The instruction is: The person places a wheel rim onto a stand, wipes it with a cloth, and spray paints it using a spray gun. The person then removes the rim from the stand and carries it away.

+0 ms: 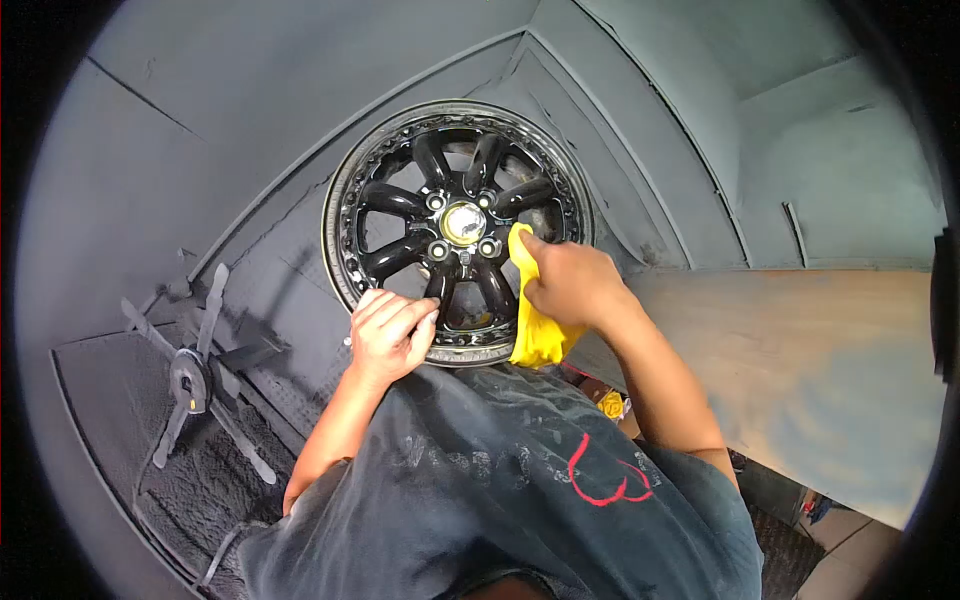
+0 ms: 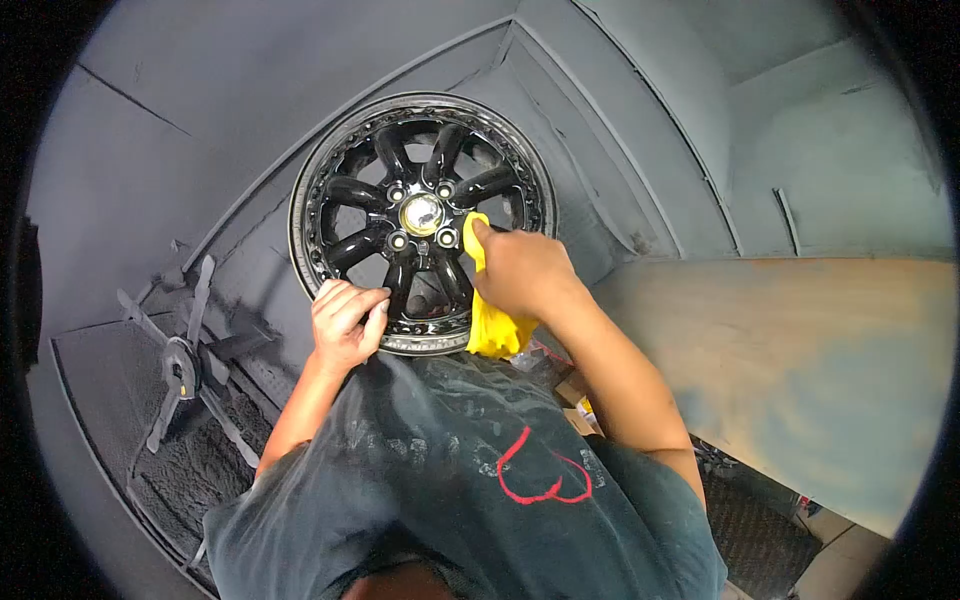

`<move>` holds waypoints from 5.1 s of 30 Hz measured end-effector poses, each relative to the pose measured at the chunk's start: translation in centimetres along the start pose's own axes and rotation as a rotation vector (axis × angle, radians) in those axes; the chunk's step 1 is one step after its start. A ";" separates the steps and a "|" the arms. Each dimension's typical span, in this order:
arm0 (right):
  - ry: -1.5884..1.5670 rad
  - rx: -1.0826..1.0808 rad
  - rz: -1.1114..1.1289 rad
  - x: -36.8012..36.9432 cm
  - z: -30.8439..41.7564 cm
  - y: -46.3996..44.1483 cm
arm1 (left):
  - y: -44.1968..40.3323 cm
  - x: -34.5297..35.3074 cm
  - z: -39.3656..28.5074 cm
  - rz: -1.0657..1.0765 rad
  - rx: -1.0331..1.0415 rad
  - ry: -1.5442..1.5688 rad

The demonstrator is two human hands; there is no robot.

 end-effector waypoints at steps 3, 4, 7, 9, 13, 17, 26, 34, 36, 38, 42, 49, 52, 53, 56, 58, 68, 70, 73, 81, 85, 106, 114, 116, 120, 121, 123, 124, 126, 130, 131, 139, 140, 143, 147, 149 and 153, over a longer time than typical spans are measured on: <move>0.049 -0.108 0.084 2.8 2.1 -0.9 | -0.1 -0.1 0.2 -0.001 -0.010 0.004; 0.087 -0.048 0.126 3.3 2.4 -0.4 | -0.1 0.0 0.2 0.005 -0.006 0.002; 0.177 -0.076 0.409 4.2 1.0 1.8 | -0.1 0.1 0.5 0.018 -0.021 -0.009; 0.100 -0.078 0.339 4.0 1.2 3.4 | 0.2 -0.3 1.0 0.008 -0.025 -0.011; 0.179 -0.087 0.388 3.4 2.7 3.7 | 0.1 -0.3 0.8 0.048 0.008 -0.009; 0.337 -0.035 0.392 2.6 0.4 2.8 | -0.1 -1.1 1.9 0.013 0.032 0.013; 0.075 -0.055 0.463 4.0 3.5 1.9 | -0.1 -0.8 1.8 0.018 0.040 -0.001; -0.305 -0.003 0.100 1.5 2.4 -0.8 | -0.8 -1.6 2.9 0.011 0.061 0.019; -0.024 0.062 0.049 -0.2 2.5 0.6 | -0.9 -1.5 3.2 0.034 0.060 0.052; 0.019 0.064 0.025 0.5 2.6 0.5 | -0.8 -1.6 3.9 0.037 0.043 0.054; 0.182 0.064 0.158 2.6 0.8 1.7 | -1.1 -2.0 4.7 0.025 0.035 0.069; -0.032 0.057 -0.068 -2.2 1.6 -1.3 | -1.6 -2.5 5.7 0.043 0.050 0.066; 0.072 0.033 0.211 3.1 6.0 -4.6 | -2.0 -2.5 5.8 0.070 0.051 0.059; 0.126 0.009 0.238 3.6 7.8 -3.5 | -2.0 -2.5 5.9 0.066 0.048 0.058; 0.090 -0.006 0.277 1.8 6.4 -0.8 | -2.1 -2.6 6.4 0.059 0.029 0.055; 0.092 0.051 0.213 0.0 4.9 -0.2 | -1.7 -3.2 6.9 0.006 0.010 0.075; 0.054 0.133 0.203 1.7 0.6 -2.2 | -2.0 -3.5 8.0 0.003 -0.004 0.090; 0.075 0.123 0.262 1.6 0.4 0.3 | -2.2 -3.8 8.6 -0.007 -0.005 0.068; 0.107 0.059 0.399 0.6 1.5 1.5 | -2.2 -4.8 10.7 -0.039 -0.039 0.040; 0.085 0.009 0.365 2.6 5.8 -3.3 | -4.4 -8.1 12.0 -0.157 -0.086 -0.112; 0.244 -0.020 0.436 2.5 5.1 -1.1 | -2.8 -6.8 7.3 -0.083 -0.084 0.091; -0.073 0.095 -0.022 -0.7 3.7 -5.9 | 1.0 -3.3 7.4 0.111 -0.105 0.125; 0.026 0.022 -0.144 2.9 4.1 -6.4 | 1.2 -3.6 7.7 0.109 -0.090 0.150; 0.066 0.105 -0.136 1.6 1.2 -5.4 | 1.0 -3.7 7.7 0.118 -0.089 0.143; -0.052 0.107 -0.343 0.4 1.5 -6.1 | 1.5 -4.0 8.8 0.059 -0.131 0.147; -0.075 0.076 -0.402 0.7 2.9 -7.0 | 1.4 -4.1 8.7 0.066 -0.123 0.151; -0.068 0.223 -0.394 2.4 3.4 -8.2 | 1.2 -3.7 8.2 0.127 -0.102 0.127; -0.075 0.193 -0.388 2.6 3.5 -7.8 | 1.5 -3.9 8.3 0.116 -0.100 0.144; -0.048 0.141 -0.347 2.5 3.2 -6.3 | 1.4 -4.2 8.6 0.110 -0.086 0.138; 0.056 0.188 -0.064 1.5 1.5 -0.3 | 0.8 -4.9 9.6 0.093 -0.089 0.136; -0.041 0.211 -0.055 1.4 0.9 1.7 | 1.0 -5.4 10.1 0.075 -0.114 0.136; -0.905 -0.082 0.233 -0.2 -1.3 10.0 | 0.6 -6.5 12.3 0.082 -0.146 0.111; -1.096 -0.294 0.094 -1.9 -0.2 10.3 | 0.6 -6.5 12.5 0.090 -0.145 0.110; -1.923 -0.048 -0.429 -4.6 0.3 9.5 | 0.5 -6.5 12.7 0.108 -0.135 0.112; -2.279 -0.372 -0.028 -4.0 4.7 5.5 | 0.2 -6.8 12.6 0.093 -0.129 0.103; -1.427 0.005 -0.147 -1.9 5.6 3.7 | 0.7 -6.9 12.8 0.079 -0.144 0.094; -0.548 0.163 -0.246 -2.0 4.8 -1.9 | 1.5 -6.9 13.4 0.033 -0.204 0.106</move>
Point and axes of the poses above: each hand's wrist, its own y-axis away from the middle knuckle, its own x-axis out of the palm, z = x × y, the point moved 8 cm from there along -y, towards the middle knuckle, and after that the axes turned 3 degrees about -z, right-handed, at the moved point
